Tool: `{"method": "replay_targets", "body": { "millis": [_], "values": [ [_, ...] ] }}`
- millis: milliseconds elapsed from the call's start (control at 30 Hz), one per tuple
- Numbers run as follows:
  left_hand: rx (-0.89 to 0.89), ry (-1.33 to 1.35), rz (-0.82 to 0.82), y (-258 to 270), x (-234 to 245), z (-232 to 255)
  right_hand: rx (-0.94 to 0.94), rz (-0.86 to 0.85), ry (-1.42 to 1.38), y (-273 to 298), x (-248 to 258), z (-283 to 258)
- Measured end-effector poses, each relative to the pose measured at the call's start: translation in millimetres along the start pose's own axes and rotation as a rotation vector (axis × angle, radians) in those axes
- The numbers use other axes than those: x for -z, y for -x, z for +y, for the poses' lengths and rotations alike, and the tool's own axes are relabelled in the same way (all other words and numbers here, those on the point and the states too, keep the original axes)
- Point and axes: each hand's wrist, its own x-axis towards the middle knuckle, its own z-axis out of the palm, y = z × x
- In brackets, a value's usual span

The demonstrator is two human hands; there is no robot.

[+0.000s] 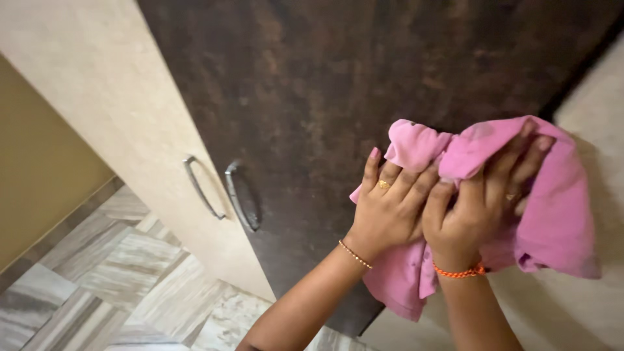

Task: The person wipes the exterior surface of a dark brown closet door using a pink cloth. They briefly pick up a blue spray bottle from a nearby bed, apply liquid to the cloth, and continue wiping the door and the adjacent light-colored wall panel.

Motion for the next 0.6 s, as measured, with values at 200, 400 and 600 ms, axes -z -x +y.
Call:
{"method": "replay_targets", "body": {
  "millis": [200, 400, 600],
  "values": [
    [0.05, -0.042, -0.02, 13.8, 23.9, -40.5, -0.002, -0.078, -0.026, -5.6, -29.0, -40.7],
    [0.122, -0.122, -0.01, 28.9, 48.0, -85.6, 0.07, -0.164, -0.137, -8.6, -69.0, -83.0],
    [0.198, -0.148, -0.081, 43.4, 73.1, -121.0, 0.094, -0.205, -0.183, -8.3, -101.9, -119.1]
  ]
}}
